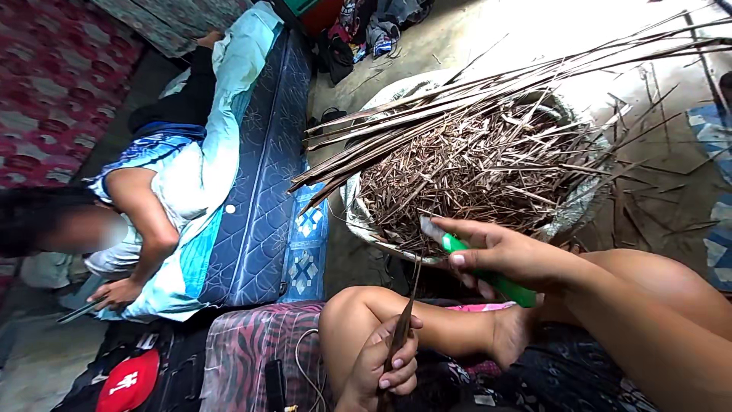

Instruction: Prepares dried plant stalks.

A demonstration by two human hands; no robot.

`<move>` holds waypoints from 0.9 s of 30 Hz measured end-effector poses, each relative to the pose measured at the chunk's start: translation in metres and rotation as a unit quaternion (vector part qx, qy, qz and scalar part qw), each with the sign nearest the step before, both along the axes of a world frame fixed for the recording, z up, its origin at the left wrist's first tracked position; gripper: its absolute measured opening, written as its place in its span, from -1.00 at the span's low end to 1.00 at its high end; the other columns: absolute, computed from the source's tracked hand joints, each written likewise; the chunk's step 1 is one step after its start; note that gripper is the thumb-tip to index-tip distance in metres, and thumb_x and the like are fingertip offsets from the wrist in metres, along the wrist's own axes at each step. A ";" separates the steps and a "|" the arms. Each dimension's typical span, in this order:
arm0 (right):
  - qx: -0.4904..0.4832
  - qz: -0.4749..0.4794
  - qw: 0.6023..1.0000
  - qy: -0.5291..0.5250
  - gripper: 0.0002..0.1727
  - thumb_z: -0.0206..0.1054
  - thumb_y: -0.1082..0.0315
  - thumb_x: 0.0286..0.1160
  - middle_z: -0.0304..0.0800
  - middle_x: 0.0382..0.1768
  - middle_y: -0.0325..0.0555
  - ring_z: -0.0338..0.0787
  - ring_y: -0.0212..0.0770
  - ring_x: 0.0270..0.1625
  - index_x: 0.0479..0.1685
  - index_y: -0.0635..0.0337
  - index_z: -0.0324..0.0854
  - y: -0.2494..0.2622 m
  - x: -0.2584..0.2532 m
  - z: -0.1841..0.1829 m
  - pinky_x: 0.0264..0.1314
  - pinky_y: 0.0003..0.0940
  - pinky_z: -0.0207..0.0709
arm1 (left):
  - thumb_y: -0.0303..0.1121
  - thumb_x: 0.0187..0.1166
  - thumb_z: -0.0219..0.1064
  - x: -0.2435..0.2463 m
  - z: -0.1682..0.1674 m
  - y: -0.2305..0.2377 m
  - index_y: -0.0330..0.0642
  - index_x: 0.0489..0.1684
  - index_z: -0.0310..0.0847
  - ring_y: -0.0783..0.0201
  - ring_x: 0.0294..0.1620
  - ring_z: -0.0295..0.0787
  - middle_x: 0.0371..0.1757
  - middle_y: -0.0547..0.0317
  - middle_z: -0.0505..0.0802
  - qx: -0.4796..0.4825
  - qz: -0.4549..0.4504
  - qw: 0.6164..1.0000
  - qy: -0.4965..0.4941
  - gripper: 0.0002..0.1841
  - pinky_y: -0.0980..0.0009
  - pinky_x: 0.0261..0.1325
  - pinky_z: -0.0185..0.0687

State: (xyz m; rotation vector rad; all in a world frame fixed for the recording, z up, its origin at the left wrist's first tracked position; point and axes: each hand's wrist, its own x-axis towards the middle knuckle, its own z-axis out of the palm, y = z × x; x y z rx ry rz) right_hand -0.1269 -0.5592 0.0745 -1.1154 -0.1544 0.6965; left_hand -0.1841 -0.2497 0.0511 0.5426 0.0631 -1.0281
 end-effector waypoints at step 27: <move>0.003 -0.076 0.997 0.019 -0.32 0.24 0.36 0.71 0.73 -0.30 -0.25 0.69 -0.46 -0.55 0.84 -0.10 0.21 -0.019 0.006 0.000 -0.55 -0.62 0.63 | -0.25 0.68 0.32 -0.006 -0.011 0.002 -0.05 0.42 0.60 0.55 -0.64 0.60 -0.39 0.35 0.77 -0.003 -0.018 1.000 0.017 -0.63 0.68 -0.58 0.52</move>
